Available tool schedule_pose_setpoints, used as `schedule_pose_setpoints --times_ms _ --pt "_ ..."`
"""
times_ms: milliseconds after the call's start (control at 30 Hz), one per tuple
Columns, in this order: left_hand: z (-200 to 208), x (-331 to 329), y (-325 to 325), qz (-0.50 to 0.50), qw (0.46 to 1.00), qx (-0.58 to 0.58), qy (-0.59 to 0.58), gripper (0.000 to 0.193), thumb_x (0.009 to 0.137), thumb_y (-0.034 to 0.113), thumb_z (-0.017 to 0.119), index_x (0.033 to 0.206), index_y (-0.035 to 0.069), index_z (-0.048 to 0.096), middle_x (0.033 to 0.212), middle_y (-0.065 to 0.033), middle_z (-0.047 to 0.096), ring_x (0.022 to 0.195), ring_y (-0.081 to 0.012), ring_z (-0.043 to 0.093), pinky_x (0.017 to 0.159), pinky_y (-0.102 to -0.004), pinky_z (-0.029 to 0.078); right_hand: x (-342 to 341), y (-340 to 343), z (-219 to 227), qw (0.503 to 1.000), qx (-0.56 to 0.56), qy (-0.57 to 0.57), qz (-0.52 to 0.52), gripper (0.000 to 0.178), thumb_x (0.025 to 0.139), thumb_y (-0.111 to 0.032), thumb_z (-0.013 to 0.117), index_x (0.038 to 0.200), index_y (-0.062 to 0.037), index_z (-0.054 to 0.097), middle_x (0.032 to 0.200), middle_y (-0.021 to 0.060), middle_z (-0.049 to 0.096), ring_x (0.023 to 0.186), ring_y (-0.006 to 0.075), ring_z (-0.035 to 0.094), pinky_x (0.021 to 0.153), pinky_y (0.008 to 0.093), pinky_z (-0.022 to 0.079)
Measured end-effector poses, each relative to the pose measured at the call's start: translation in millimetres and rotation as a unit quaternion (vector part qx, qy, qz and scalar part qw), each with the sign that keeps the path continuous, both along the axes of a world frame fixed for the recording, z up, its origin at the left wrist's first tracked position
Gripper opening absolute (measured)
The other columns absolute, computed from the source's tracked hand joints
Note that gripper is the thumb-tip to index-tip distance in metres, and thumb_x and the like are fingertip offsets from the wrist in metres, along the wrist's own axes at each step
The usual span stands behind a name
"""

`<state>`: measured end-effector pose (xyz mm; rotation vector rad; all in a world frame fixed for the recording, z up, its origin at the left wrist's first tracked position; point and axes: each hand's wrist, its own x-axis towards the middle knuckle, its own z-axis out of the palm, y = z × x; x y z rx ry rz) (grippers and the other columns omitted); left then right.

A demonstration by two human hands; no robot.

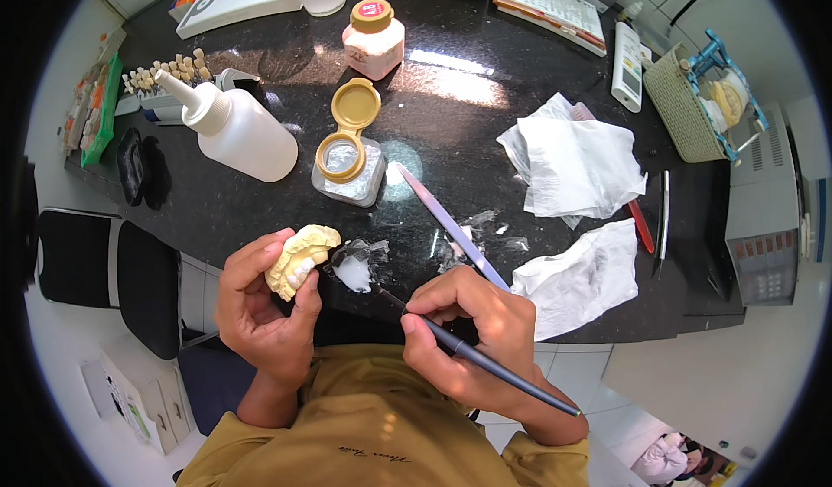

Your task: The person applies a white substance and a pink liquid to a dental model using a thin brush and a metal tool, and wipes parts of the model with a white paper towel.

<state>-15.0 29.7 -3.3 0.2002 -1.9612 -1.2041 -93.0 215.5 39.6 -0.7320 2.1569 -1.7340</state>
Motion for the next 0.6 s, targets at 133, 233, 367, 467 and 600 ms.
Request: schedule_pose_setpoints --times_ms 133,233,367,467,600 --pt "-3.6 1.3 -3.9 0.007 0.999 -0.044 -0.015 0.041 0.073 -0.006 0.078 0.110 -0.004 0.060 0.110 -0.0214 0.065 0.094 -0.0284 0.069 0.079 -0.0338 0.059 -3.6 -1.3 -0.8 0.999 -0.008 -0.048 -0.003 0.014 0.075 0.006 0.070 0.083 0.0038 0.060 0.079 0.0117 0.067 0.067 0.0114 0.066 0.059 0.0216 0.054" --pt "-4.0 3.5 -6.2 -0.023 0.998 -0.050 -0.025 0.044 0.076 -0.009 0.073 0.116 -0.004 0.054 0.114 -0.0240 0.060 0.099 -0.0279 0.066 0.084 -0.0347 0.058 -4.5 -3.3 -1.7 1.000 0.001 -0.024 -0.006 0.014 0.074 0.007 0.071 0.083 0.0039 0.060 0.078 0.0137 0.068 0.065 0.0116 0.066 0.058 0.0217 0.053" --pt "-3.6 4.9 -8.6 -0.049 0.997 -0.051 -0.031 0.046 0.078 -0.010 0.071 0.118 -0.004 0.050 0.116 -0.0260 0.057 0.101 -0.0282 0.065 0.086 -0.0359 0.058 -5.3 -5.1 -2.4 1.000 0.019 -0.005 -0.003 0.014 0.073 0.007 0.071 0.082 0.0039 0.061 0.079 0.0146 0.069 0.064 0.0121 0.066 0.057 0.0220 0.053" --pt "-9.5 0.0 -8.4 -0.020 0.998 -0.068 -0.003 0.050 0.073 -0.004 0.079 0.116 -0.002 0.056 0.111 -0.0220 0.064 0.094 -0.0272 0.069 0.076 -0.0312 0.061 -5.5 -5.3 -2.8 1.000 0.026 -0.011 -0.007 0.015 0.072 0.007 0.072 0.083 0.0038 0.061 0.079 0.0147 0.069 0.063 0.0123 0.067 0.058 0.0222 0.053" --pt "-8.9 -1.2 -8.3 -0.018 0.997 -0.076 -0.002 0.049 0.073 -0.004 0.079 0.116 -0.002 0.056 0.110 -0.0214 0.064 0.093 -0.0268 0.069 0.076 -0.0306 0.061 -6.6 -5.9 -3.6 1.000 0.026 -0.009 0.002 0.016 0.072 0.007 0.073 0.083 0.0037 0.062 0.079 0.0145 0.069 0.063 0.0125 0.067 0.058 0.0224 0.053"
